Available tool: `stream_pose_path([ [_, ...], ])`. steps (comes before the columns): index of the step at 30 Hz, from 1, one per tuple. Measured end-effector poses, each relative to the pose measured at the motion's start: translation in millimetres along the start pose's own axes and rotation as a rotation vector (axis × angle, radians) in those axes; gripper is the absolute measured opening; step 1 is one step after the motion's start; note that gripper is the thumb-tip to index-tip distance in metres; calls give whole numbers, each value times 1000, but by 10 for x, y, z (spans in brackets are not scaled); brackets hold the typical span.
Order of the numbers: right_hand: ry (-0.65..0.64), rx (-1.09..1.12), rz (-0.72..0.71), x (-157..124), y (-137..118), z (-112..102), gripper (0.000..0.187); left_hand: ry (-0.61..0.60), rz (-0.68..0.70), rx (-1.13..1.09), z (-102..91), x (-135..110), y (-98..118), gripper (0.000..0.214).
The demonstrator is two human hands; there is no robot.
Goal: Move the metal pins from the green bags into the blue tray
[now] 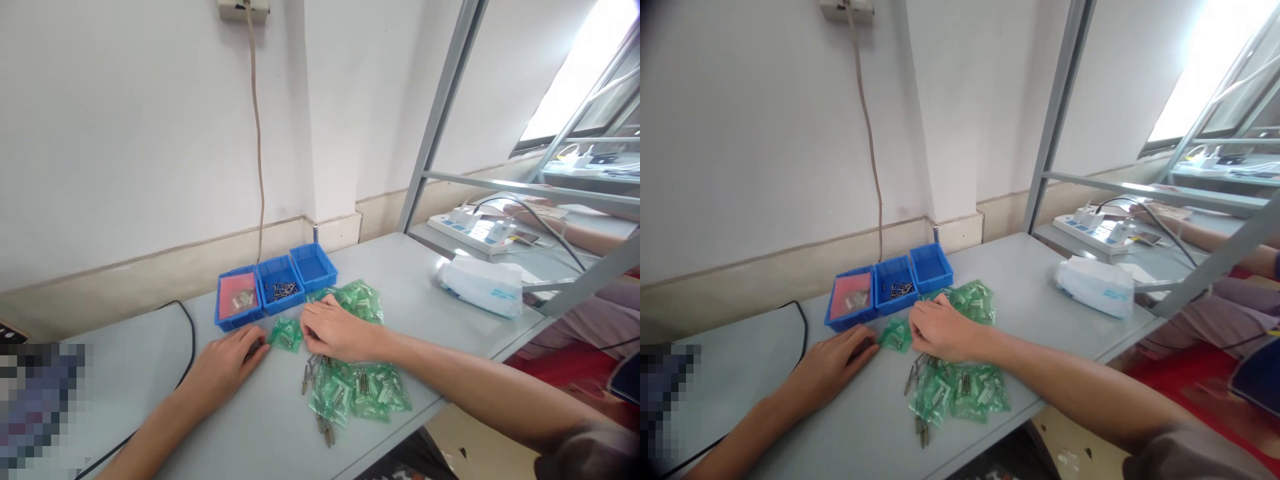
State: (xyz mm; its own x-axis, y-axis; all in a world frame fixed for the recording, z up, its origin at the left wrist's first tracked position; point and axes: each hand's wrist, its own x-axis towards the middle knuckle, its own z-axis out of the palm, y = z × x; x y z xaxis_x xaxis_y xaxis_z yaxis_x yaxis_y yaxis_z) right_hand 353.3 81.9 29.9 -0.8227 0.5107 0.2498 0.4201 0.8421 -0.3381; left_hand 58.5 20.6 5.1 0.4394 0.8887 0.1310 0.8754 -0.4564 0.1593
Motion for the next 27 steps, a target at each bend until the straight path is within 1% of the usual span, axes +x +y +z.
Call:
stream_pose_path([
  [5,133,97,84,23,-46,-59,9,3,1,-1,0,-13,8,29],
  [9,248,152,140,20,-30,-85,18,14,3,-4,-10,-19,20,29],
  [14,330,135,101,0,-8,-78,27,7,2,-6,-15,-17,24,27],
  [18,379,176,67,3,-12,-58,33,0,-11,-9,-32,-16,37,28],
  [20,417,186,48,9,-15,-49,32,-1,-13,-7,-40,-15,43,29],
  [22,447,185,33,15,-16,-48,26,-4,-14,-4,-41,-13,44,29],
  [25,456,169,17,21,-15,-59,20,-4,-12,-5,-28,-10,37,28],
  [27,457,164,9,24,-12,-63,19,0,-6,-9,-16,-10,33,27],
])
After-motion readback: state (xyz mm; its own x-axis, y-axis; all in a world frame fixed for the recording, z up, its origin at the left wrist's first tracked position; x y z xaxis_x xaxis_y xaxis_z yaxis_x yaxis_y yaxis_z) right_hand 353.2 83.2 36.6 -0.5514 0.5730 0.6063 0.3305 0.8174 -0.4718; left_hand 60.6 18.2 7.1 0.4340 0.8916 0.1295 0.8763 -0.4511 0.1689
